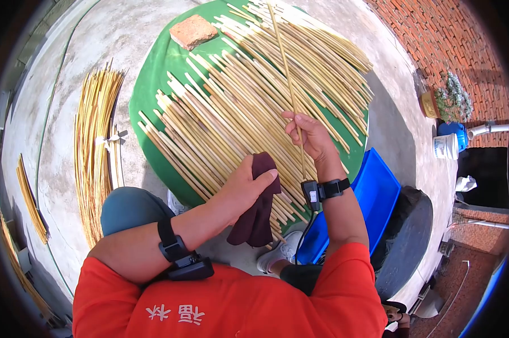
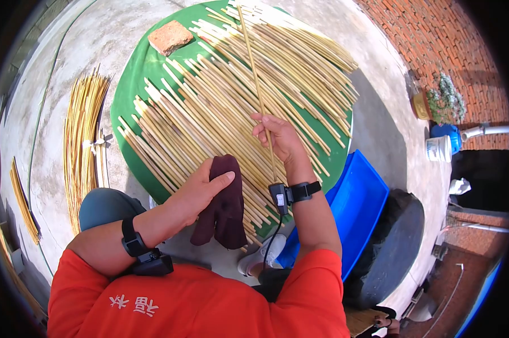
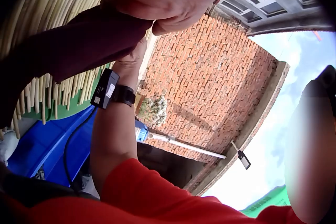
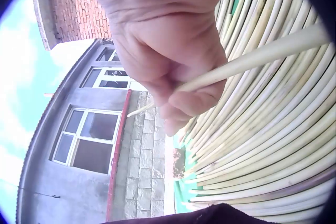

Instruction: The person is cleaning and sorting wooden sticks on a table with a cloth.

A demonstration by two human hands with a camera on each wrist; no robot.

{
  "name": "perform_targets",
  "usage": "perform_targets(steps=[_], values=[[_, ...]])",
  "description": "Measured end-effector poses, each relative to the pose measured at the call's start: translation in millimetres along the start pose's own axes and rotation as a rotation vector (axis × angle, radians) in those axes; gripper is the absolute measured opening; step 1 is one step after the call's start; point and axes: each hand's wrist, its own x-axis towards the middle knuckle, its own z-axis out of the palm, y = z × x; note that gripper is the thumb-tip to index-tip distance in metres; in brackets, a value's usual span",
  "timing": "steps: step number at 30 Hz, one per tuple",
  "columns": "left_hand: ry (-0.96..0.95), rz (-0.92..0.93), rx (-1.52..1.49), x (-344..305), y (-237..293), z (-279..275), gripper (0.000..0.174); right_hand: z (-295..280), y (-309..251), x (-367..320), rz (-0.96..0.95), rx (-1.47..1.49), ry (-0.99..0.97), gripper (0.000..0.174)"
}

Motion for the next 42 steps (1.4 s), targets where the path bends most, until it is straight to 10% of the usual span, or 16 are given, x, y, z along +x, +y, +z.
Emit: perform_targets(steps=[18, 24, 28, 42], values=[[0.104, 0.159, -0.117, -41, -10, -7, 0.037, 74, 6, -90, -0.007, -0.255, 0.009, 0.033], [0.356, 0.522, -0.195, -26, -2, -26, 0.032, 99, 25, -156, -0.211, -0.679, 0.020, 0.025], [0.057, 0.421, -0.503, -42, 6, -27, 0.021, 104, 26, -203, -0.197, -0.774, 0.159, 0.022], [0.049, 0.535, -0.575, -49, 14, -38, 0.023, 78, 0, -273, -0.194, -0.822, 0.313, 0.015]])
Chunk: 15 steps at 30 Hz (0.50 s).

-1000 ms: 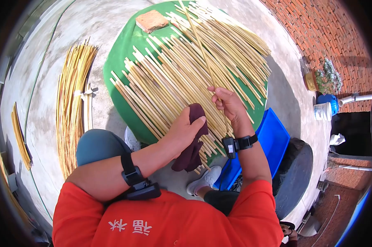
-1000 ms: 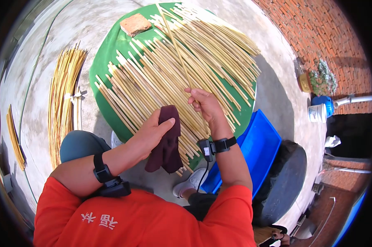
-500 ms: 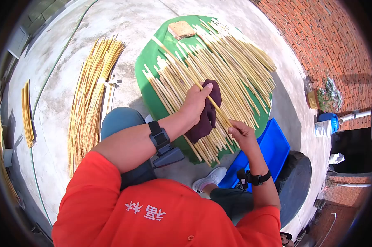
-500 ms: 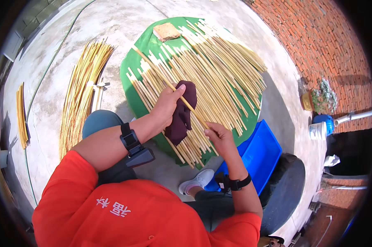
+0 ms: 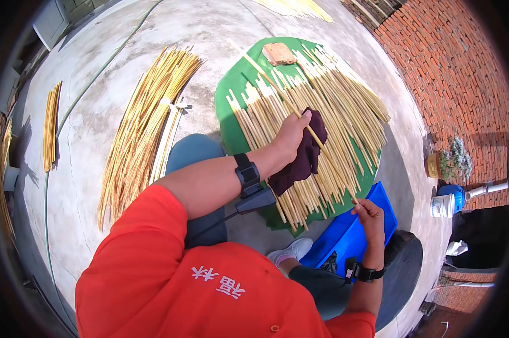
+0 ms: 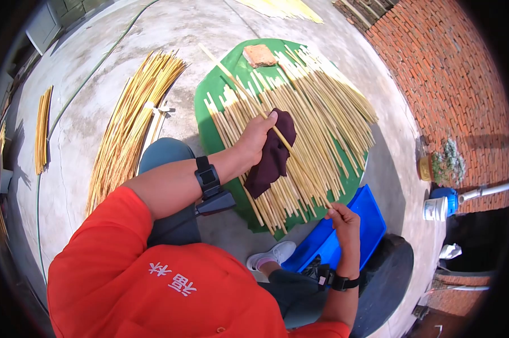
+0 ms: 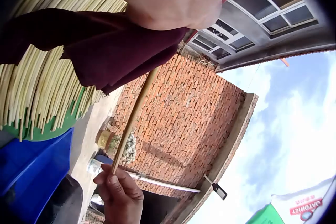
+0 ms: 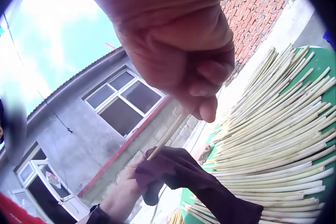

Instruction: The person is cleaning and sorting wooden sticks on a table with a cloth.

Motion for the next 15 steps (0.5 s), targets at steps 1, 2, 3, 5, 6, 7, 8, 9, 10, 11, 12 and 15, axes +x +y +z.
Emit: perform_targets(steps=[1, 2, 3, 5, 6, 7, 8, 9, 10, 11, 12, 15], values=[[0.035, -0.012, 0.017, 0, -1, 1, 0.023, 3, 1, -2, -0.019, 0.003, 0.048, 0.014], [0.070, -0.024, 0.035, 0, -2, 2, 0.022, 4, 1, -5, -0.019, 0.004, 0.050, 0.014], [0.068, -0.024, 0.037, -1, -2, 3, 0.022, 6, 0, -8, -0.022, -0.036, 0.094, 0.014], [0.000, -0.025, -0.020, -3, -4, 4, 0.021, 7, 1, -11, -0.026, -0.072, 0.141, 0.014], [-0.003, -0.029, -0.017, -4, -4, 5, 0.021, 8, 2, -14, -0.040, -0.070, 0.162, 0.013], [0.004, -0.014, 0.009, -4, -5, 6, 0.021, 7, 3, -16, -0.052, -0.070, 0.185, 0.012], [0.011, -0.002, 0.035, -4, -7, 6, 0.021, 6, 5, -17, -0.046, -0.069, 0.191, 0.012], [0.004, -0.013, 0.038, -3, -8, 5, 0.021, 6, 7, -16, -0.021, -0.055, 0.185, 0.012], [0.003, -0.052, 0.060, -1, -8, 3, 0.022, 6, 10, -17, 0.010, -0.040, 0.185, 0.011], [-0.005, -0.098, 0.083, -1, -11, 1, 0.022, 7, 13, -16, 0.030, -0.035, 0.207, 0.011], [-0.021, -0.163, 0.097, -12, 0, 9, 0.025, 8, 15, -13, 0.039, -0.009, 0.176, 0.011], [-0.102, -0.377, 0.477, -17, -5, 12, 0.028, 12, 18, -3, 0.067, 0.035, 0.164, 0.009]])
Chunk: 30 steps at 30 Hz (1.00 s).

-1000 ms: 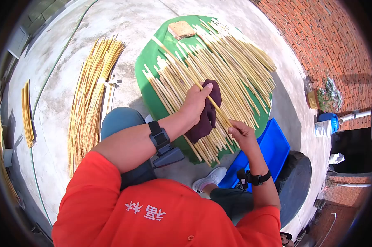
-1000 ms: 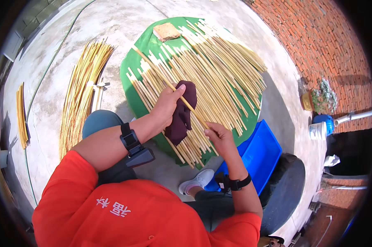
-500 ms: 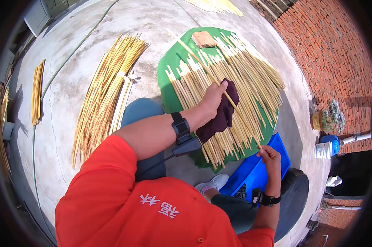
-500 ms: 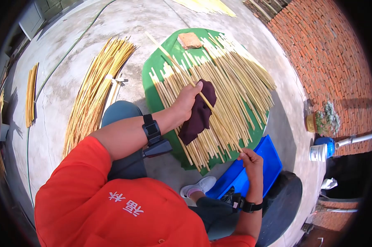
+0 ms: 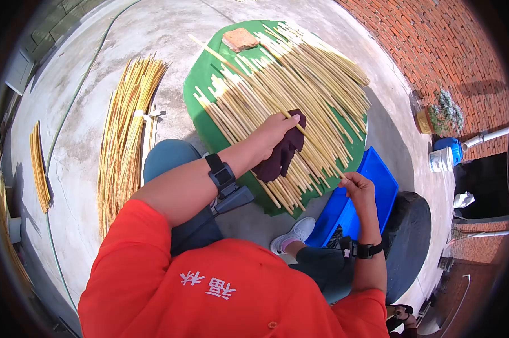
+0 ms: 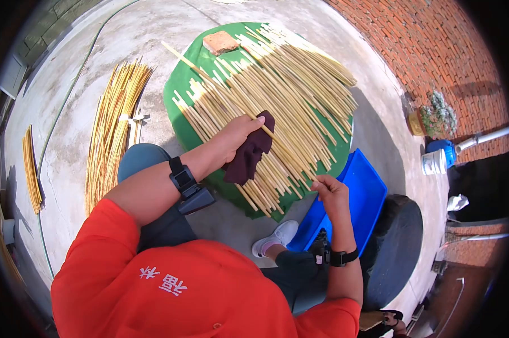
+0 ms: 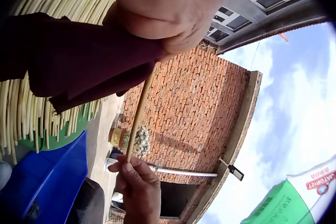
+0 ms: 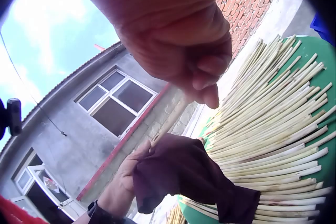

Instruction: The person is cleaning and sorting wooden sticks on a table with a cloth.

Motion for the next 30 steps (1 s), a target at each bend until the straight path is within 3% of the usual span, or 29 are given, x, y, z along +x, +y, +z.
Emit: perform_targets(steps=[1, 3, 5, 6, 7, 9, 11, 14, 15, 17, 21, 23, 25, 30], values=[[-0.014, -0.007, 0.005, 0, -6, 2, 0.028, 3, 0, 6, -0.007, 0.012, -0.012, 0.009], [-0.430, -0.134, 0.362, -4, -19, 4, 0.030, 6, 3, 21, 0.020, -0.012, 0.018, 0.008], [-0.709, -0.186, 0.409, -26, -12, 14, 0.031, 10, 14, 41, 0.045, -0.035, 0.042, 0.008], [-0.876, -0.128, 0.414, -28, -14, 15, 0.030, 10, 27, 53, 0.021, -0.063, 0.016, 0.008], [-0.879, -0.134, 0.413, -29, -15, 16, 0.030, 10, 43, 66, -0.002, -0.090, -0.010, 0.008], [-1.061, -0.053, 0.478, -27, -16, 19, 0.029, 11, 87, 95, 0.013, -0.110, -0.013, 0.008], [-1.068, -0.003, 0.502, -27, -13, 21, 0.028, 18, 111, 112, 0.026, -0.129, -0.015, 0.009], [-1.038, 0.020, 0.471, -26, -6, 28, 0.029, 24, 136, 129, 0.109, -0.596, -0.106, 0.020], [-0.996, -0.022, 0.454, -26, -8, 29, 0.029, 26, 144, 133, 0.135, -0.591, -0.085, 0.020], [-0.976, -0.077, 0.432, -25, -12, 30, 0.029, 32, 155, 138, -0.130, -1.023, -0.131, 0.029], [-0.850, -0.130, 0.497, -23, -13, 22, 0.028, 33, 116, 159, -0.027, -1.122, -0.152, 0.032], [-0.797, -0.166, 0.412, -22, -13, 18, 0.028, 32, 99, 185, 0.038, -0.951, 0.046, 0.034], [-0.778, -0.251, 0.390, -20, -9, 14, 0.027, 31, 107, 222, -0.152, -0.812, 0.132, 0.044], [-0.589, -0.337, 0.156, -8, 5, 3, 0.022, 61, 100, 313, -0.203, -0.888, 0.153, 0.063]])
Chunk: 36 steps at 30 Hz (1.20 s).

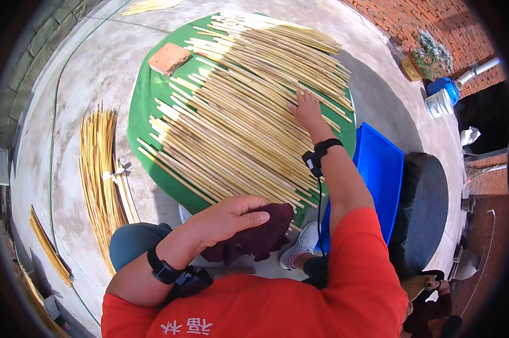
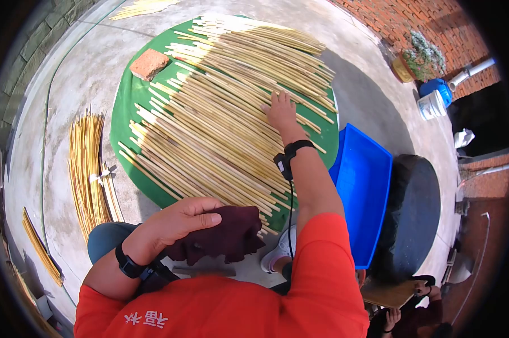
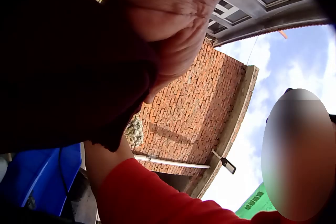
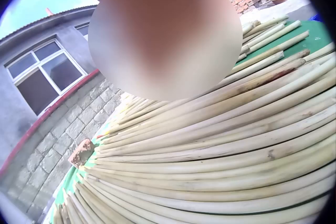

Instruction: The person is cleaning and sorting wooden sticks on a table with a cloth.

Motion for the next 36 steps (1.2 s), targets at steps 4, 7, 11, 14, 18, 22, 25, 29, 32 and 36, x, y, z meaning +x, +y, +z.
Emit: perform_targets(steps=[4, 7, 11, 14, 18, 22, 25, 29, 32, 36], values=[[0.086, -0.042, -0.135, 10, 0, -12, 0.023, 25, -31, 42, 0.019, -0.013, -0.013, 0.069], [0.076, -0.072, -0.073, 22, -3, -20, 0.022, 44, -50, 42, 0.027, 0.027, -0.110, 0.073], [0.034, -0.119, -0.093, 34, 6, -24, 0.024, 58, -56, 21, -0.039, 0.032, 0.029, 0.073], [0.008, -0.101, -0.109, 45, 10, -25, 0.025, 47, -53, 13, -0.130, 0.052, -0.051, 0.072], [0.008, -0.112, -0.079, 53, 16, -27, 0.025, 41, -37, 44, -0.132, 0.160, -0.014, 0.067], [0.036, -0.145, -0.116, 56, 18, -32, 0.023, 34, -24, 102, -0.029, 0.066, 0.055, 0.065], [0.041, -0.138, -0.093, 60, 13, -41, 0.021, 29, -28, 117, 0.040, 0.015, -0.031, 0.065], [0.057, -0.118, -0.106, 62, 17, -45, 0.021, 44, -32, 98, 0.037, -0.001, -0.079, 0.066], [0.048, -0.132, -0.110, 63, 20, -47, 0.023, 50, -36, 76, -0.018, -0.033, -0.081, 0.067], [0.024, -0.096, -0.088, 66, 17, -49, 0.021, 54, -31, 55, -0.014, 0.019, -0.091, 0.069]])
